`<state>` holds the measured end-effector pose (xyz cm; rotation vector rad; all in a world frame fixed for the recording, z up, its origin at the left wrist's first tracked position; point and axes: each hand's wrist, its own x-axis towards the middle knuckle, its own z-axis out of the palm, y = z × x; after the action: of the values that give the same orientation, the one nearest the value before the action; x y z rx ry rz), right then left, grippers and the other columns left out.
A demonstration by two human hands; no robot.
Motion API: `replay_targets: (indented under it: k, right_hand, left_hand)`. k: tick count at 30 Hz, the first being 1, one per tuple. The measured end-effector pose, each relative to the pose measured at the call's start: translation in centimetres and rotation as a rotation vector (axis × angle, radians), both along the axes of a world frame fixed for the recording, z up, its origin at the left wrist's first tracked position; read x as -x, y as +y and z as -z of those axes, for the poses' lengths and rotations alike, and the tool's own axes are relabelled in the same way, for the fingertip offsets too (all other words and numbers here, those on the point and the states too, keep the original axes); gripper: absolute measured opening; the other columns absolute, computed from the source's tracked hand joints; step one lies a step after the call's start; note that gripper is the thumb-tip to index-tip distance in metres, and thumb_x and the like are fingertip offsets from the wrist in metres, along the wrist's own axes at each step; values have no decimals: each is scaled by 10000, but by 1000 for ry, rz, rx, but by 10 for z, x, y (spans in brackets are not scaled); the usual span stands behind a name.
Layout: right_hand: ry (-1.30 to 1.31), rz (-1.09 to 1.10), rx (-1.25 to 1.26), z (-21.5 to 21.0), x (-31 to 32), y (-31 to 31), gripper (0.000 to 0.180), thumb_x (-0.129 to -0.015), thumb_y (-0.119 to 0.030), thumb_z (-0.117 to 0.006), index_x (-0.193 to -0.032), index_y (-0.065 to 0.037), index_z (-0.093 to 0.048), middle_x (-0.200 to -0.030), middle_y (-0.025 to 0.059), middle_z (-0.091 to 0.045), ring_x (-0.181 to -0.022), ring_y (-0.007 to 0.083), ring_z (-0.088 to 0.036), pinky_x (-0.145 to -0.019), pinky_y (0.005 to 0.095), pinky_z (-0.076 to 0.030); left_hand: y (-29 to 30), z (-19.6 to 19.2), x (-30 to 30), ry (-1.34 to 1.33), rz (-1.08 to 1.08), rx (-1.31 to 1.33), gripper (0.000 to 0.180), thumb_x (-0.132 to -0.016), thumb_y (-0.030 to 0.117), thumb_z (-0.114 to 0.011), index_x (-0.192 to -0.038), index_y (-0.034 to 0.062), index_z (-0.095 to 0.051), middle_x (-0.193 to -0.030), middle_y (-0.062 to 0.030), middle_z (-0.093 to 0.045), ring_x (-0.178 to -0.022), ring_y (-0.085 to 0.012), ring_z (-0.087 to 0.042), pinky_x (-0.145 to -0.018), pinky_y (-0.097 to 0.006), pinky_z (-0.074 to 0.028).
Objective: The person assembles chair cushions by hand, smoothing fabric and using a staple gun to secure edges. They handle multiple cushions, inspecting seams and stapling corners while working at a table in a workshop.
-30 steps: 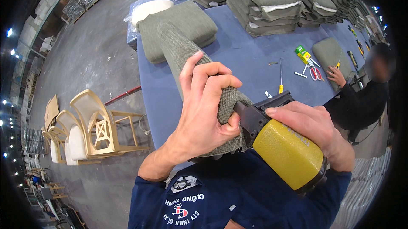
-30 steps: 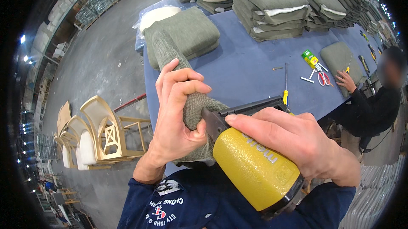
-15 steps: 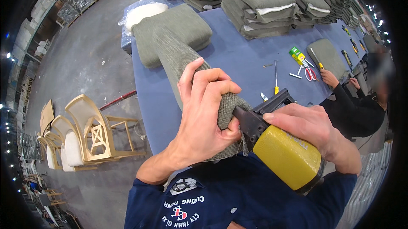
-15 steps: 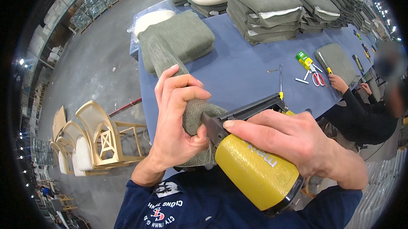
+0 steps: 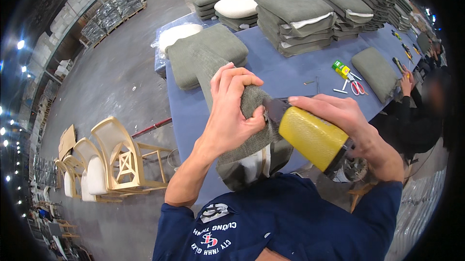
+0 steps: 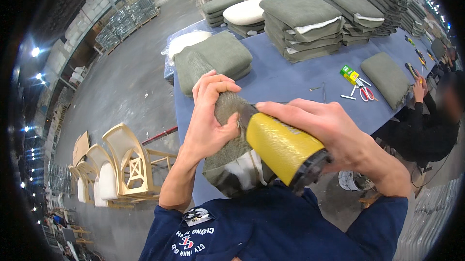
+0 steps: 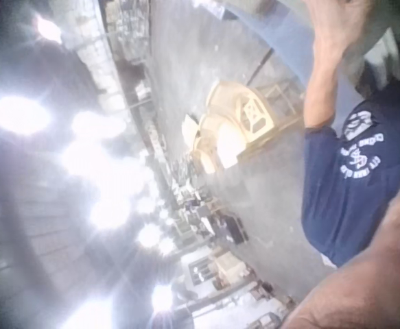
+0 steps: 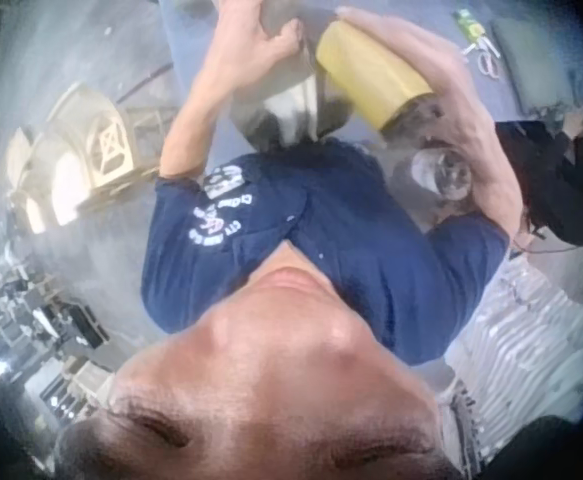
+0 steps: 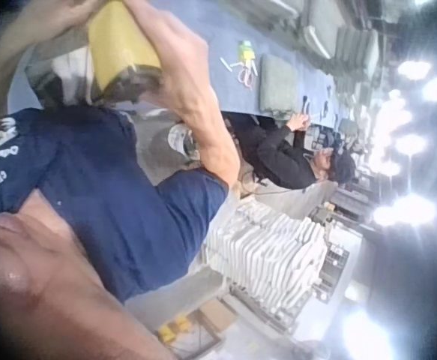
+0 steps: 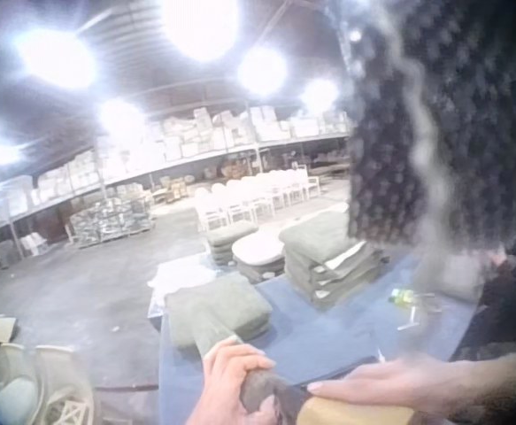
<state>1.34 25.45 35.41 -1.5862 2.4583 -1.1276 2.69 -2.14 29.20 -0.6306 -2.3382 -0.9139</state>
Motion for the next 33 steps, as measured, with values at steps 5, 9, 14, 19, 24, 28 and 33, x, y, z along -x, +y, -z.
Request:
replay_targets:
  k: [5,9,14,19,24,28,33]
  right_hand:
    - [100,140,92,25,1,33,853,-608,-118,-861,-1410,-7,-594,-1188,175,-713,-1025,336,-725,-899,355,-555]
    - [55,327,64,75,35,73,744,-659,30,-721,-1391,37,-588,-1192,181,-709,-1080,282,-709,-966,327,-517]
    - [-251,627,-10,199,99,146,746,-723,67,-628,-1459,36,-510,-1184,184,-695,-1096,246,-678,-1003,330,-498]
    - [-152,751,-81,335,145,222,798,-771,2,-626,-1547,-3,-435,-1170,236,-695,-1099,332,-691,-969,398,-517]
    - [-227,877,-249,424,162,242,897,-740,17,-640,-1593,-29,-367,-1178,319,-611,-1105,493,-594,-956,490,-491]
    - [-248,857,-333,434,153,236,924,-791,49,-661,-1627,-69,-286,-1418,308,-488,-1289,496,-513,-1103,476,-438]
    - [-182,911,-333,455,174,242,884,-784,61,-704,-1590,-73,-367,-1457,290,-455,-1292,483,-508,-1107,479,-437]
  left_hand:
    - [-23,-5,-12,-39,22,-64,536,-707,47,-740,-1219,91,-590,-1270,-113,-528,-1409,-413,-339,-1211,-531,-259]
    - [-35,-10,-25,-79,13,-142,515,-708,67,-679,-1218,95,-610,-1298,-102,-559,-1428,-383,-364,-1237,-532,-217]
    - [-48,-9,-31,-76,49,-168,406,-808,220,-651,-1184,72,-630,-1281,-113,-561,-1422,-376,-359,-1234,-533,-212]
    - [-44,-10,-30,-45,33,-135,393,-839,307,-619,-1136,52,-658,-1239,-122,-596,-1359,-368,-445,-1232,-553,-207]
    - [-31,-17,-38,-69,-65,-136,367,-784,332,-616,-1026,64,-680,-1175,-149,-627,-1288,-383,-500,-1209,-605,-247]
    - [-26,-18,-44,-80,-158,-186,339,-751,312,-631,-977,70,-703,-1142,-154,-664,-1301,-441,-507,-1163,-613,-326]
    - [-20,-13,-44,-13,-256,-295,312,-785,350,-627,-913,73,-693,-1038,-157,-686,-1262,-446,-541,-1146,-645,-331]
